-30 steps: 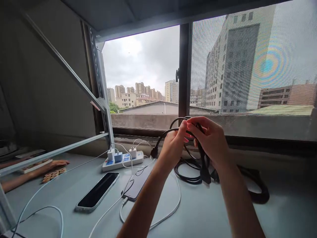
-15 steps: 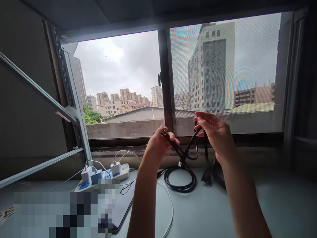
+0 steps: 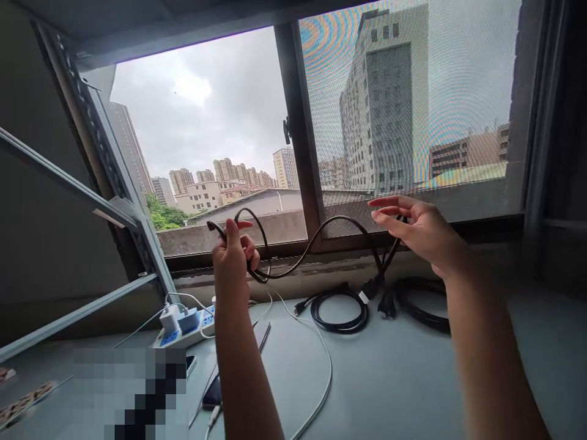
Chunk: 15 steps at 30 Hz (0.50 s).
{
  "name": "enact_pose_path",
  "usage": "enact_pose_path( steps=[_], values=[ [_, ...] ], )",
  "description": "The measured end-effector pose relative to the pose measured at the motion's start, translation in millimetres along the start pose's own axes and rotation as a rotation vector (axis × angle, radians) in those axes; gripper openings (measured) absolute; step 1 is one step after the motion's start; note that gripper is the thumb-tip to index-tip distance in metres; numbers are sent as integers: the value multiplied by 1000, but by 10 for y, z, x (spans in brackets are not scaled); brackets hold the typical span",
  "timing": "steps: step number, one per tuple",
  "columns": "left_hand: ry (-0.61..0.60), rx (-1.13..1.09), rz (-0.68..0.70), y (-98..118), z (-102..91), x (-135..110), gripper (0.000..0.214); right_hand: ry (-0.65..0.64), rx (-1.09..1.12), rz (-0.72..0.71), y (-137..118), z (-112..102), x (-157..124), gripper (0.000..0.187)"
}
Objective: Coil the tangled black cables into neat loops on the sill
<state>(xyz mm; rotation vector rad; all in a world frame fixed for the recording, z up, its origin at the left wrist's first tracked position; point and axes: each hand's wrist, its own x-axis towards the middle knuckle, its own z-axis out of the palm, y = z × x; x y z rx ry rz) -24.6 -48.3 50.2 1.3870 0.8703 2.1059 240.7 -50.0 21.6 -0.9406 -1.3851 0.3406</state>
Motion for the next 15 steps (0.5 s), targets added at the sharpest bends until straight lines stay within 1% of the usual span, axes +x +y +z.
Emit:
enact_pose_path(
  steps=[2,4,6,8,10,11,13,15],
  values=[
    [36,-11,92,39,7,-20,33,117,-129,15,89,15,40,29],
    [106,-26,176,70,29,-42,33,224,-249,27,169,10,71,27],
    [231,-48,241,91,63,-63,33,292,-325,14,230,-27,84,27],
    [385,-75,267,106,97,-83,33,326,-358,4,272,-90,87,28],
    [526,-111,260,116,109,-98,35,355,-345,24,292,-168,89,31],
    [574,-128,252,119,100,-101,36,376,-318,48,293,-209,90,34],
    [624,-152,245,120,41,-94,36,399,-214,147,279,-295,86,43],
    [611,-157,246,116,-63,-70,34,369,-97,266,246,-380,66,50]
  ],
)
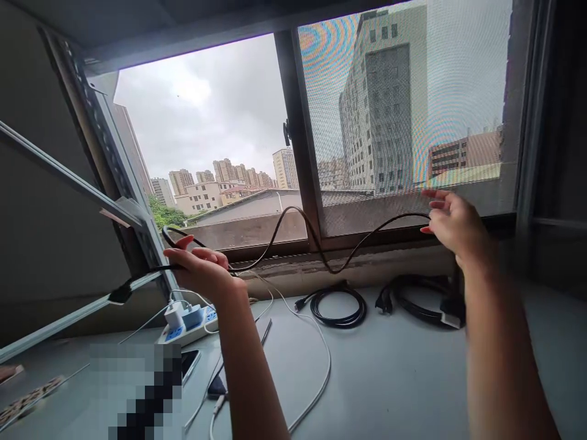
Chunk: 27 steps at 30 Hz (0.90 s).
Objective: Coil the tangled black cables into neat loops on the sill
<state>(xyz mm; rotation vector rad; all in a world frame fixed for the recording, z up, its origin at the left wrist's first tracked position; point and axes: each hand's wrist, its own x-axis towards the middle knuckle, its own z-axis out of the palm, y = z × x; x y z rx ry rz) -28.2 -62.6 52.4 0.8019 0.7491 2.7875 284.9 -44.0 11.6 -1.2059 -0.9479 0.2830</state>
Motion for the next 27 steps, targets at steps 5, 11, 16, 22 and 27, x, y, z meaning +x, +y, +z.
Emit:
enact_pose_path(
  steps=[5,11,16,22,27],
  values=[
    [-230,4,-27,9,-133,163,31,-249,80,269,-10,-153,-32,27],
    [-508,59,-81,65,4,-11,37,-445,111,187,-58,-2,-112,38],
    [-707,60,-212,141,105,-185,39,-508,244,105,-268,200,-292,35],
    [-836,106,-277,171,164,-313,44,-676,92,70,-339,292,-427,46],
    [-794,52,-220,191,245,-463,45,-780,-2,-3,-321,330,-473,52]
  ],
)
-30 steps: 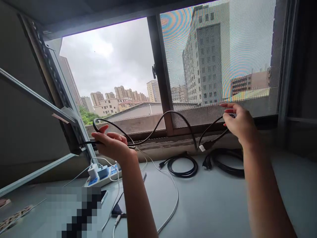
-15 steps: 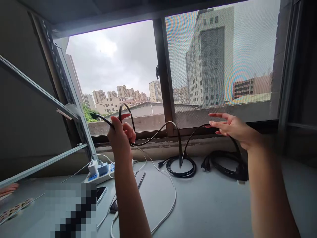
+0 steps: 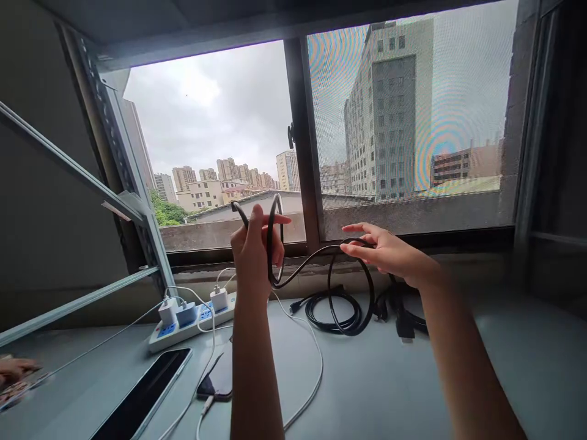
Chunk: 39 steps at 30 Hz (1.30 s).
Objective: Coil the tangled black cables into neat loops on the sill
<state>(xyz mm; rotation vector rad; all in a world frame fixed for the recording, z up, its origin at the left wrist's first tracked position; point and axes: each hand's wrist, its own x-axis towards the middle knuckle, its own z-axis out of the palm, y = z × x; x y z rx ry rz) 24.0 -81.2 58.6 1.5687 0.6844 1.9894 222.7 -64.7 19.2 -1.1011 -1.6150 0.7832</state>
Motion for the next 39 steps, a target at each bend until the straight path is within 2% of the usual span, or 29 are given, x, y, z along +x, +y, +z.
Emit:
enact_pose_path(
  steps=[3,7,12,17,19,23,26,28,32,34,39],
  values=[
    [23,-27,5,28,80,-27,47,34,-28,-70,-2,18,16,45],
    [44,30,-9,43,38,-15,52,198,-14,-150,13,-23,60,40],
    [216,131,41,40,-183,52,56,509,253,-223,28,-178,97,33],
    [384,-37,69,84,-263,75,64,716,422,-147,-2,-334,57,31],
    [417,-111,65,94,-245,72,65,722,510,-119,-28,-356,36,31],
    [438,-160,69,82,-190,69,65,576,653,-125,-88,-308,13,31],
    [399,-131,85,76,-168,60,65,467,641,-150,-121,-227,13,32],
    [342,-26,63,86,-176,45,64,402,603,-155,-129,-173,14,33],
    [105,378,-100,125,-240,5,56,307,484,-225,-124,-78,17,31],
    [-20,511,-198,138,-272,-3,56,295,392,-259,-123,-36,19,30],
    [-255,566,-334,126,-226,-7,51,279,202,-395,-134,59,35,27]
  ],
)
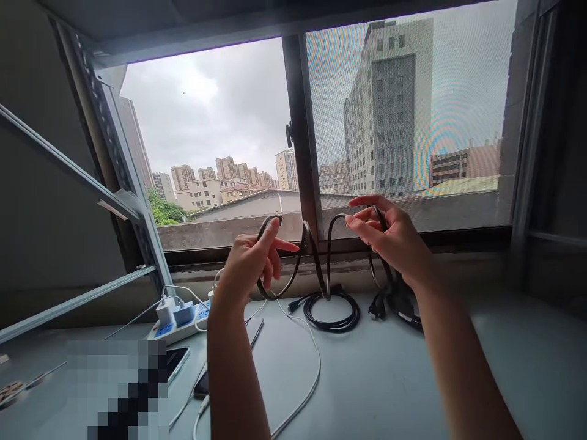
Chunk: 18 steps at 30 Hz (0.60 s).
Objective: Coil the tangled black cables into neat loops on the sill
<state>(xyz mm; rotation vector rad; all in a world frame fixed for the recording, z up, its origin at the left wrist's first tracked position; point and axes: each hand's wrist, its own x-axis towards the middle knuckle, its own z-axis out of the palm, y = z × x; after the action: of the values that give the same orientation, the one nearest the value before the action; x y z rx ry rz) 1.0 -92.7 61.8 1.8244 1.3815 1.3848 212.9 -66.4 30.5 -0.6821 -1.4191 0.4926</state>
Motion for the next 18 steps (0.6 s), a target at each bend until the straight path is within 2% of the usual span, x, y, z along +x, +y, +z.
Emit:
enact_pose_path(
  steps=[2,5,10,14,18],
  values=[
    [-34,-8,19,25,69,0,49,-32,-37,-48,3,45,-5,26],
    [-71,-43,70,68,189,-14,50,-84,-32,-47,-3,132,-22,28],
    [-65,-87,136,99,343,-17,52,-77,66,99,-33,268,-65,41],
    [113,-81,256,110,410,7,58,-112,64,148,-38,283,-88,62],
    [340,-132,349,131,426,9,63,-90,31,160,-6,229,-70,52]
  ],
)
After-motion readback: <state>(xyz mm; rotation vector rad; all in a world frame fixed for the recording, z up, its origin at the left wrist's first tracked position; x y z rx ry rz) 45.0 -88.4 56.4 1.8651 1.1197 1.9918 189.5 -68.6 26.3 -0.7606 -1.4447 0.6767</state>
